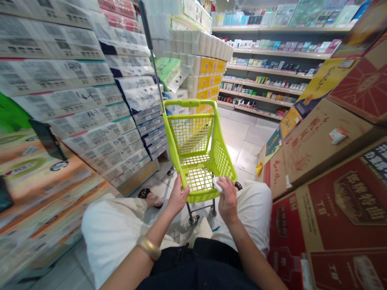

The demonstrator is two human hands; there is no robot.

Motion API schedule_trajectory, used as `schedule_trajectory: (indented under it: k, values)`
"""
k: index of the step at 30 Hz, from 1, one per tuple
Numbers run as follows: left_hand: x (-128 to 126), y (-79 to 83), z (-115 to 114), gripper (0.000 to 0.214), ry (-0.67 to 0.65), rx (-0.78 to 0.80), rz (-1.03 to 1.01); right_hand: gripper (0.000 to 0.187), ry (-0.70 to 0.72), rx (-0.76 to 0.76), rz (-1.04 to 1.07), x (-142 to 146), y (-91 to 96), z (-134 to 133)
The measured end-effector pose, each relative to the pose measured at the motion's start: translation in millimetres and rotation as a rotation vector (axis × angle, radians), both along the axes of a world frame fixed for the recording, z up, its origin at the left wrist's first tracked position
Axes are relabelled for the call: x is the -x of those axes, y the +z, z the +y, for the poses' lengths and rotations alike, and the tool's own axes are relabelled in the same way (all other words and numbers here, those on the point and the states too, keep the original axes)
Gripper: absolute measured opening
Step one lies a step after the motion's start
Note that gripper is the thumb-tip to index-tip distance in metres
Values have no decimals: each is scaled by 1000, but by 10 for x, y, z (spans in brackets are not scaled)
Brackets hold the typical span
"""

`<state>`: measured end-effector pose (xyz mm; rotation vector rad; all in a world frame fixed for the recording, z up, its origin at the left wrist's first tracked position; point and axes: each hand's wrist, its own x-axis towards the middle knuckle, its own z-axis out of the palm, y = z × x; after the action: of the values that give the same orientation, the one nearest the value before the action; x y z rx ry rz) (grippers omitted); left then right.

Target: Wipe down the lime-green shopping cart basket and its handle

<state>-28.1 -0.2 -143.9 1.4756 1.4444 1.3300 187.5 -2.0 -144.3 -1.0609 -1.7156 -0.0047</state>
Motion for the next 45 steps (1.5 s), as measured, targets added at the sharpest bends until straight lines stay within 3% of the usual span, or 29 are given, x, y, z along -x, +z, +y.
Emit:
schedule_trajectory:
  k: [3,6,8,11,13,15,20,23,25,28,30,33,37,39,42,45]
  values:
    - [-25,-12,8,71,15,-31,2,35,-159,75,196,-251,-14,153]
    - [-54,4,11,69,17,-58,25,37,-206,99,273,-117,-2,112]
    - [-62,21,9,68,17,-68,39,38,-138,72,197,144,17,-19]
    - [-48,34,7,68,24,-71,33,40,86,30,7,522,45,-231]
    - [-26,27,5,69,23,-64,26,40,207,19,-95,597,53,-286]
    - [-5,10,3,71,12,-54,22,40,213,2,-118,478,50,-233]
    - [-5,-40,3,73,13,-33,22,35,-82,15,74,-138,44,105]
    - [-43,-49,10,74,19,-37,27,36,-171,42,147,-136,71,117]
    - [-66,-48,15,73,15,-43,25,37,-117,43,116,90,85,0]
    - [-74,-45,16,73,20,-39,18,40,95,33,-20,500,89,-224]
    - [-59,-45,12,74,21,-30,23,42,197,19,-97,619,86,-294]
    - [-33,-48,3,76,0,-26,22,41,161,-21,-106,426,74,-201]
    - [-49,-51,-3,75,-7,-40,4,36,-92,1,31,-115,61,68]
    - [-82,-50,-2,74,11,-51,14,35,-195,32,96,-219,62,120]
    - [-138,-49,6,72,38,-62,31,38,-195,38,105,-15,64,19]
    - [-162,-50,15,73,37,-62,34,40,9,22,-14,374,64,-178]
